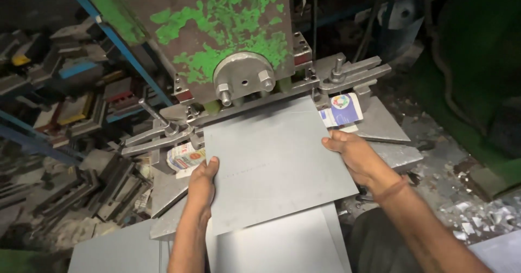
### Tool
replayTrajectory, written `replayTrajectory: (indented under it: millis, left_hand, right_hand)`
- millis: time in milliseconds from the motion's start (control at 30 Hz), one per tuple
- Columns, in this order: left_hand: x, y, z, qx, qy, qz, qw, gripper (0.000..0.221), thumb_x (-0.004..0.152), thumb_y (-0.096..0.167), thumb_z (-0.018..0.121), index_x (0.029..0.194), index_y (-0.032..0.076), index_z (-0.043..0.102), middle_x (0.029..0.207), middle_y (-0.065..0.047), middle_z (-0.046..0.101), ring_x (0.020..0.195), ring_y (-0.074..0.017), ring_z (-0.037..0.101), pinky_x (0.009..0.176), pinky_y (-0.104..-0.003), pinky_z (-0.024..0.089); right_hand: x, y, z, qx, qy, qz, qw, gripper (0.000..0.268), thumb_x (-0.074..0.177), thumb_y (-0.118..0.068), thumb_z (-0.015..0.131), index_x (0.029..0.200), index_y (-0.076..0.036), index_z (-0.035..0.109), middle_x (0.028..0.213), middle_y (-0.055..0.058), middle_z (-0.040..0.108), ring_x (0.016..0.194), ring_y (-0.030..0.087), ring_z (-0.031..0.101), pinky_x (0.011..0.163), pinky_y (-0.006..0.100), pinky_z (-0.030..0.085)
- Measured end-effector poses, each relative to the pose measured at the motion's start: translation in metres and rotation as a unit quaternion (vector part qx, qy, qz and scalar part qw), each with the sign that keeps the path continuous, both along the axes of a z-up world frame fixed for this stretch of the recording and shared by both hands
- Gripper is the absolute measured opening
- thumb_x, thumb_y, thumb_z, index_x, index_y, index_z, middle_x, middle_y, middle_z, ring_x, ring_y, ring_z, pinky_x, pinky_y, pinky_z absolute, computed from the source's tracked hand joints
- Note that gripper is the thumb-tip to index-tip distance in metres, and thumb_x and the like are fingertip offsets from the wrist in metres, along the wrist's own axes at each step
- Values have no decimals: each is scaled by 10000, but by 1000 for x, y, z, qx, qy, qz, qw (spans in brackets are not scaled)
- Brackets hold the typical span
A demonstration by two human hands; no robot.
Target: Manually feeding metal sheets into an industrial stamping press to punch ventilation slots.
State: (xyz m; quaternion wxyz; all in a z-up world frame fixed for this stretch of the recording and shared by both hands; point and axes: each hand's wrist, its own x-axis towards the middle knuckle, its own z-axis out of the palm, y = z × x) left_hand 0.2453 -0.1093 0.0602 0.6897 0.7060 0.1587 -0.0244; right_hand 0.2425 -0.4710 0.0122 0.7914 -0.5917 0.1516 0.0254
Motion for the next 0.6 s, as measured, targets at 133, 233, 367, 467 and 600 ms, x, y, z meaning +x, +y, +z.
replayTrajectory:
  millis: [133,233,367,467,600]
  left_hand:
    - [-33,-8,5,62,-2,-3,998,529,976,343,620,1373,-5,616,1221,-241,662,1234,-317,568,1079,-530,417]
    - [-78,-7,13,128,99,-28,986,679,930,447,494,1392,-48,543,1411,-266,615,1326,-383,603,1172,-489,399]
    - [-120,20,-95,12,53,-15,998,561,956,244,522,1427,-61,531,1421,-260,650,1369,-322,597,1203,-435,383]
    - [-143,31,-147,248,287,-32,925,779,901,575,638,1480,74,494,1534,-102,537,1482,-225,444,1267,-385,297]
    - [-173,17,-81,161,29,-206,965,629,894,292,660,1422,11,466,1128,-161,795,1148,-242,797,1058,-388,593]
  right_hand:
    - [-58,36,73,-32,19,-9,999,89,912,-130,719,913,-46,693,680,95,670,533,192,631,530,344,521]
    - [-102,32,74,-58,39,73,995,519,853,-113,610,1327,98,602,1132,288,737,958,346,712,836,427,586]
    - [-159,45,114,-152,174,35,972,761,658,-214,667,1412,-119,626,1409,102,749,1402,251,609,1190,533,372]
    - [-185,36,127,-82,198,-10,977,497,796,-7,614,1267,112,718,1095,308,752,996,380,660,881,445,436]
    - [-211,30,137,-199,83,7,976,259,788,129,786,1030,88,870,742,207,716,628,270,552,608,372,380]
